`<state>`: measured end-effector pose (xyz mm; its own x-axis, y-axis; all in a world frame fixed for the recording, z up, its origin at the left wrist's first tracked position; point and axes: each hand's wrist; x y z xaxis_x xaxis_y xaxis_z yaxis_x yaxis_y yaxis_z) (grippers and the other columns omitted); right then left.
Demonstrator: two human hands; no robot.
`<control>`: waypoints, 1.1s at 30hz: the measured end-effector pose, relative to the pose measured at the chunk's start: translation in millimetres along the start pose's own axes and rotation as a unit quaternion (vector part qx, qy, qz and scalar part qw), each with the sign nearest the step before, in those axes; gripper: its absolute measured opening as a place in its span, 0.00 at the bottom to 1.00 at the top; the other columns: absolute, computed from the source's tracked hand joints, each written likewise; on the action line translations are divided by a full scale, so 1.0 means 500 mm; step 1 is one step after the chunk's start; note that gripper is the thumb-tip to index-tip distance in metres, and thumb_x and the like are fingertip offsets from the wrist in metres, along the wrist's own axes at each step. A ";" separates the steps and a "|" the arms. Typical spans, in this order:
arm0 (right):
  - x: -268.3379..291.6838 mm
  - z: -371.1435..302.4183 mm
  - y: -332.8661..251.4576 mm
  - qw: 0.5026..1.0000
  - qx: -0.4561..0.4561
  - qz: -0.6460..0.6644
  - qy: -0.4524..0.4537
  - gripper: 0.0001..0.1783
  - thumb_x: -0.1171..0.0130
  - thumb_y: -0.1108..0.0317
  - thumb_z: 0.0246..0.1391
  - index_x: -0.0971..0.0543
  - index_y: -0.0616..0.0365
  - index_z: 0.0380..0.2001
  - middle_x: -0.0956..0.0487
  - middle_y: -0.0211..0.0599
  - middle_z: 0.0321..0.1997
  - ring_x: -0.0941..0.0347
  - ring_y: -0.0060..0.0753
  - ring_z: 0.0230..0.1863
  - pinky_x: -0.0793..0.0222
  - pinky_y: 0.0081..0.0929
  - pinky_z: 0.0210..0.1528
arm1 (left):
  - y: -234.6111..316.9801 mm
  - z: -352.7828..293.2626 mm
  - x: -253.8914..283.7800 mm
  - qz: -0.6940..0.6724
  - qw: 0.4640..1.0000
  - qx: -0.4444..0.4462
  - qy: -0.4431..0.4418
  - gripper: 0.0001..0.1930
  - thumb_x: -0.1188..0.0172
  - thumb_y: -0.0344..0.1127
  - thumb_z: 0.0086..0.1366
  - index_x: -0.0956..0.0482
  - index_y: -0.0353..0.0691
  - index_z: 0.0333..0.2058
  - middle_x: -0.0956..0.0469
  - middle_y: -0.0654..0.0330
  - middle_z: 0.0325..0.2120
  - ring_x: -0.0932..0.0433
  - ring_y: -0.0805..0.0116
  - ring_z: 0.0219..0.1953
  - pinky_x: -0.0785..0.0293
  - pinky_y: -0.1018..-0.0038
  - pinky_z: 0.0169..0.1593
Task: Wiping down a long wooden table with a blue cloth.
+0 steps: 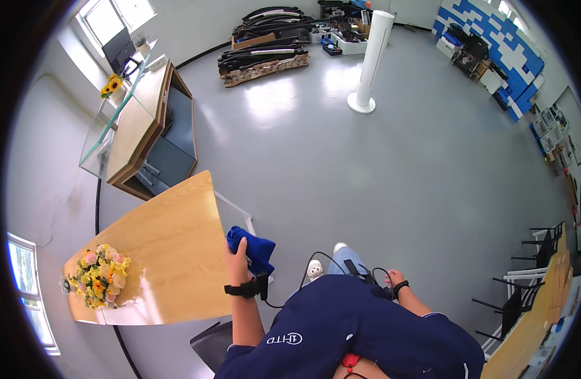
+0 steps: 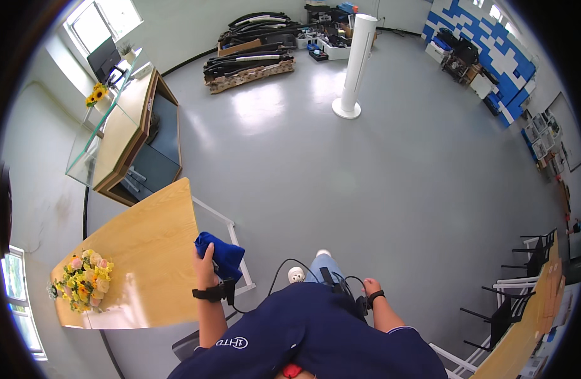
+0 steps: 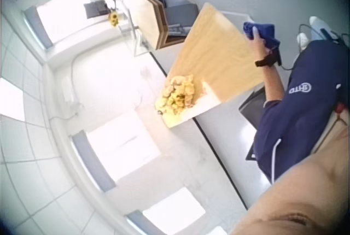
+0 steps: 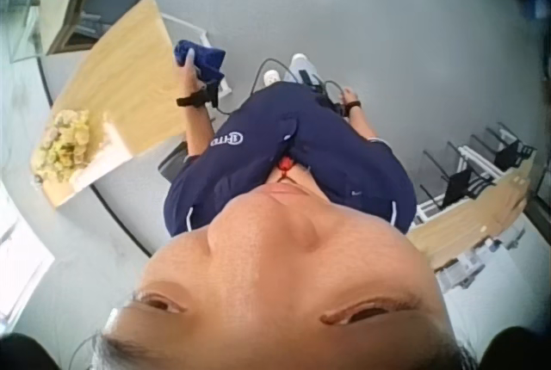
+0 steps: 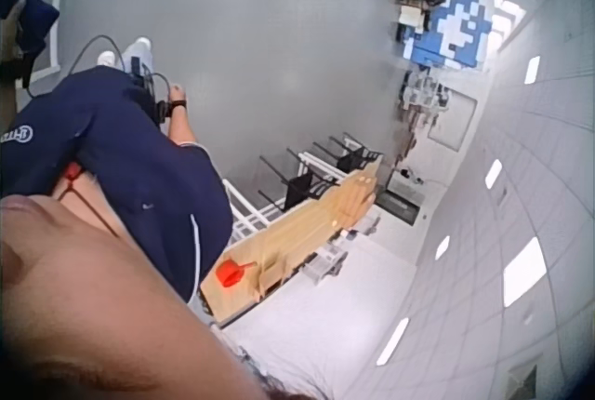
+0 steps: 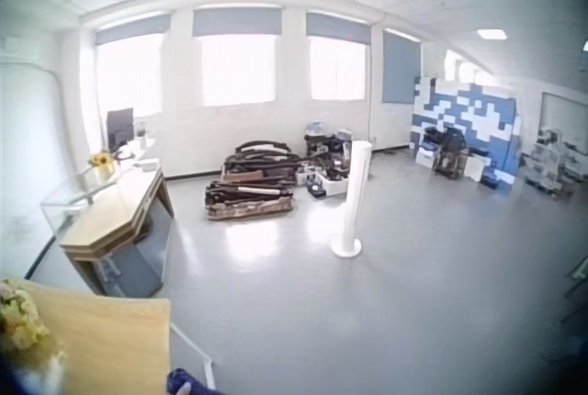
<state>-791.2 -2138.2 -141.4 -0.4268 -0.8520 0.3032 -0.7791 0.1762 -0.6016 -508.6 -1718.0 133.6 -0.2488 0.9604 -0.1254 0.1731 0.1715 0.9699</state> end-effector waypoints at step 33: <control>-0.283 0.570 -0.853 0.983 -0.109 -0.118 -0.092 0.11 0.57 0.70 0.47 0.31 0.62 0.34 0.29 0.37 0.22 0.33 0.29 0.16 0.33 0.27 0.19 | 0.140 0.606 -0.189 -0.005 0.949 -0.045 0.311 0.13 0.52 0.34 0.57 0.33 0.33 0.38 0.29 0.59 0.32 0.31 0.70 0.34 0.35 0.75 0.40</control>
<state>-267.7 -2233.4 -138.6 -0.1479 -0.9532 0.2636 -0.9346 0.0475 -0.3526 -184.4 -1730.1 150.1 -0.7699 0.6380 -0.0136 0.0934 0.1337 0.9866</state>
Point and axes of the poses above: each hand's wrist, its own z-axis towards the middle knuckle, its own x-axis out of the back of the hand, y = z × x
